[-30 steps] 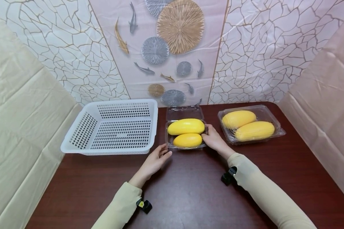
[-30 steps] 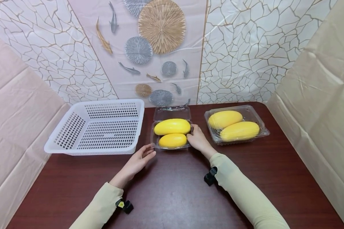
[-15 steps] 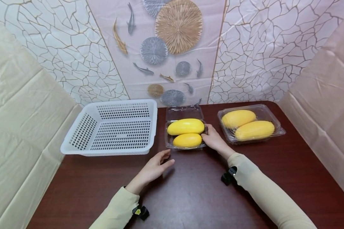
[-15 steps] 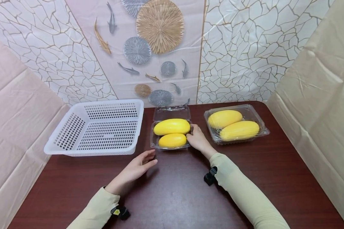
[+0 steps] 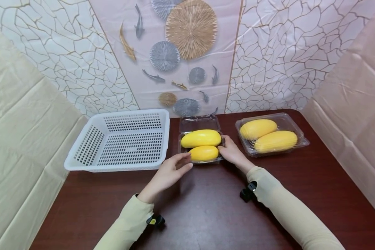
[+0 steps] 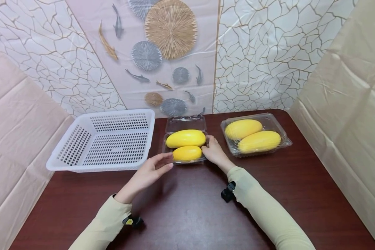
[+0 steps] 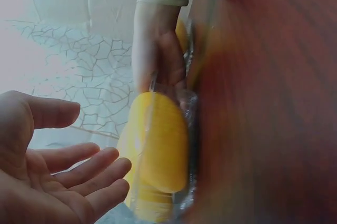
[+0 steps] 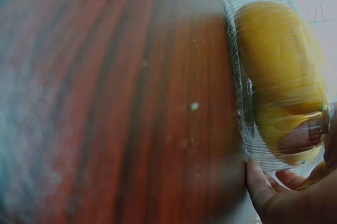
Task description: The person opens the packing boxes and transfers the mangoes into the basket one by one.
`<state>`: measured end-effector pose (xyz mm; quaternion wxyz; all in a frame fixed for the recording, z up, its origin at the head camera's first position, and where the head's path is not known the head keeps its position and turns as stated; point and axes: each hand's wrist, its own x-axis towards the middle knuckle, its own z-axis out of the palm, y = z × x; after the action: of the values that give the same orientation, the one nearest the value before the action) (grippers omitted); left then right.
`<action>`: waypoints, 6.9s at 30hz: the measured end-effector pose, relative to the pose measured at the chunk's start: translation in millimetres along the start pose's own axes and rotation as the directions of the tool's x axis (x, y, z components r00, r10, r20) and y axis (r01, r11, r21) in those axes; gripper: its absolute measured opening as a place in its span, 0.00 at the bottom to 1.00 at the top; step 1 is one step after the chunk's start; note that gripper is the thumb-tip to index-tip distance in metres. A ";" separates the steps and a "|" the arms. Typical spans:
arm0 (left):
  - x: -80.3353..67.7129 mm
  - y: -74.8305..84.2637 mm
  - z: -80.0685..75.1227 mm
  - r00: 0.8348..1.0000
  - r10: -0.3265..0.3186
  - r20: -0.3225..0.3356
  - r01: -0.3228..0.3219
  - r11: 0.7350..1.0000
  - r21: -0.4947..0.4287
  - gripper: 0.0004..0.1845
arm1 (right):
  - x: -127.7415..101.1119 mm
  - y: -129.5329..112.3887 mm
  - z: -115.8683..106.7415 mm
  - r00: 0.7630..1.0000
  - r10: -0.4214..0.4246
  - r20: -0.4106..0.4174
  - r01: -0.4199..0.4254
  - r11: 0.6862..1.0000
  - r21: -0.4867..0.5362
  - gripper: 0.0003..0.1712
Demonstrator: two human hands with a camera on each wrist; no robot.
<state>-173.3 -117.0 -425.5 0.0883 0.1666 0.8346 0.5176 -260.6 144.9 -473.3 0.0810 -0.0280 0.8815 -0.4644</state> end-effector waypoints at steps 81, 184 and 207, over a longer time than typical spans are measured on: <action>118.4 2.3 25.4 0.998 -0.028 -0.048 0.043 0.935 0.352 0.38 | -1.7 -0.1 0.7 1.000 0.007 -0.018 -0.007 1.000 0.030 0.31; 108.1 47.1 16.9 0.932 0.316 -0.175 -0.176 0.821 0.543 0.40 | -4.2 -0.5 0.5 1.000 0.016 0.000 -0.016 0.996 0.083 0.29; 101.2 83.0 5.6 0.897 0.414 -0.152 -0.254 0.767 0.589 0.41 | -4.1 0.3 0.4 1.000 0.027 0.004 -0.027 0.998 0.052 0.30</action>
<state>-250.0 -41.0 -351.4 -0.1746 0.2590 0.9085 0.2777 -256.5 145.2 -473.3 0.0892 -0.0148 0.8693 -0.4860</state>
